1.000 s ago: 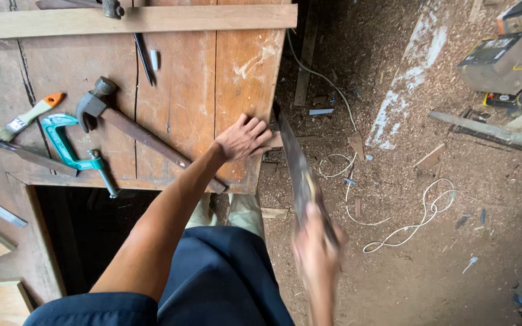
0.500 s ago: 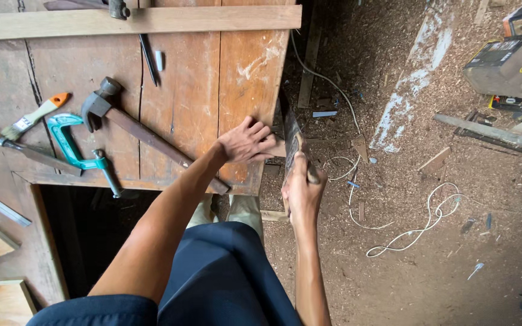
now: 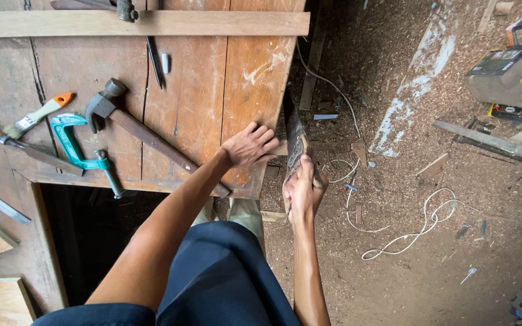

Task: The person secures a small wooden piece to a workbench using a green C-clamp, then uses a hand saw to cut the wood along a marked line. The person removes the clamp and continues sawing the piece to separate it.

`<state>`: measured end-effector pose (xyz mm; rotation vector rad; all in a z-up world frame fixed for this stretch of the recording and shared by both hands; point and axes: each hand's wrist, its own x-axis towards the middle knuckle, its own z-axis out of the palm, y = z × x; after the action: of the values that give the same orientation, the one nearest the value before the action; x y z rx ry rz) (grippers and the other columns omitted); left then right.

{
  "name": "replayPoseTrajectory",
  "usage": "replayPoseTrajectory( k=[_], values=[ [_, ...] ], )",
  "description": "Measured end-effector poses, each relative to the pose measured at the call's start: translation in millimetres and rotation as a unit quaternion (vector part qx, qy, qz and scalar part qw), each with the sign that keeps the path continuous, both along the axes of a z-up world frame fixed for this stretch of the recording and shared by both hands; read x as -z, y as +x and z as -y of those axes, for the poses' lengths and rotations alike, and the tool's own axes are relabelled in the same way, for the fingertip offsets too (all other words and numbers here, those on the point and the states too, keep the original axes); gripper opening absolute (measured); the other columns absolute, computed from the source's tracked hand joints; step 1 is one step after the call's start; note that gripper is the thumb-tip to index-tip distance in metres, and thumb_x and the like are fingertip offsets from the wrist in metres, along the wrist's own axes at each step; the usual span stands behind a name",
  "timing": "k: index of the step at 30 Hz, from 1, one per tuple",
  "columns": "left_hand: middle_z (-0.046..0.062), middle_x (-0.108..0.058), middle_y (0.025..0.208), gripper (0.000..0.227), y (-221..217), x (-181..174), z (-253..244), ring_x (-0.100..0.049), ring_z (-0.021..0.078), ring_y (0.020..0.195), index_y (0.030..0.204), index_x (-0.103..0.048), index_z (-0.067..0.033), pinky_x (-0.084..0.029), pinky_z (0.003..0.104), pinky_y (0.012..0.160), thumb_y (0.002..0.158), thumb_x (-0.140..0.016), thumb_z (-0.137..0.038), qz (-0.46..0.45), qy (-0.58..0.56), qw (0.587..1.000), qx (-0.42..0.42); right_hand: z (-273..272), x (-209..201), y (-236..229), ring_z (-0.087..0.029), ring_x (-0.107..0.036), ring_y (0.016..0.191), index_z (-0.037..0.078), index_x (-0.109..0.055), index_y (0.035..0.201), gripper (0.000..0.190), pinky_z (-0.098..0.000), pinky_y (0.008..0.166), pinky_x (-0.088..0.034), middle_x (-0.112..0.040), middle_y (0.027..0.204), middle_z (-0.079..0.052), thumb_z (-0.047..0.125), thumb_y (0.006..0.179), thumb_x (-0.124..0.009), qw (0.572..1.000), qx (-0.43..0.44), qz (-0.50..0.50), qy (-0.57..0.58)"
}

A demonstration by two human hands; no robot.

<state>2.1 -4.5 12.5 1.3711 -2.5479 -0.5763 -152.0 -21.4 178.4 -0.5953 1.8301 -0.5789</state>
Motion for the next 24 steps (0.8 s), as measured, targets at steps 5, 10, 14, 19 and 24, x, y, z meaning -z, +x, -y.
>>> replayPoseTrajectory(
  k=[5, 10, 14, 19, 24],
  values=[
    [0.011, -0.054, 0.103, 0.04, -9.9, -11.5, -10.2, -0.057, 0.0262, 0.094, 0.118, -0.047, -0.0106, -0.049, 0.041, 0.084, 0.104, -0.046, -0.049, 0.046, 0.015, 0.999, -0.01, -35.8, -3.8, -19.7, -0.006, -0.038, 0.034, 0.014, -0.051, 0.065, 0.04, -0.0252, 0.029, -0.032, -0.042, 0.049, 0.007, 0.03, 0.1, -0.059, 0.988, -0.116, -0.01, -0.101],
    [0.018, -0.059, 0.115, 0.049, -21.1, -16.8, -21.9, -0.062, 0.0297, 0.107, 0.126, -0.045, -0.0034, -0.06, 0.037, 0.071, 0.1, -0.053, -0.044, -0.029, 0.156, 0.983, -0.09, -48.5, -10.0, -25.4, -0.008, -0.04, 0.035, 0.011, -0.049, 0.064, 0.044, -0.0259, 0.03, -0.034, -0.041, 0.048, 0.005, 0.033, 0.099, -0.063, 0.995, -0.032, 0.031, -0.094],
    [0.013, -0.06, 0.126, 0.036, -19.4, -7.1, -33.4, -0.062, 0.0229, 0.113, 0.135, -0.048, -0.0048, -0.061, 0.032, 0.076, 0.103, -0.053, -0.019, 0.079, 0.125, 0.988, -0.04, -47.6, -17.0, -24.9, -0.008, -0.036, 0.035, 0.013, -0.045, 0.066, 0.043, -0.0265, 0.031, -0.033, -0.037, 0.049, 0.006, 0.036, 0.098, -0.062, 0.99, 0.101, 0.093, -0.009],
    [0.013, -0.06, 0.125, 0.05, -14.2, 4.9, -28.8, -0.061, 0.0221, 0.107, 0.128, -0.049, -0.0057, -0.06, 0.034, 0.076, 0.102, -0.044, -0.048, 0.087, 0.065, 0.991, 0.074, -53.8, -25.0, -23.2, -0.008, -0.034, 0.035, 0.014, -0.042, 0.066, 0.044, -0.0283, 0.033, -0.033, -0.034, 0.049, 0.006, 0.037, 0.098, -0.062, 0.988, 0.125, 0.089, 0.004],
    [0.007, -0.061, 0.109, 0.062, -5.7, 5.9, -9.7, -0.059, 0.0186, 0.098, 0.122, -0.056, -0.0114, -0.059, 0.033, 0.078, 0.097, -0.035, -0.064, 0.134, 0.052, 0.97, 0.195, -57.4, -26.0, -24.0, -0.008, -0.03, 0.036, 0.016, -0.041, 0.066, 0.042, -0.0278, 0.035, -0.033, -0.032, 0.05, 0.007, 0.035, 0.099, -0.06, 0.943, 0.278, 0.178, 0.045]
  ],
)
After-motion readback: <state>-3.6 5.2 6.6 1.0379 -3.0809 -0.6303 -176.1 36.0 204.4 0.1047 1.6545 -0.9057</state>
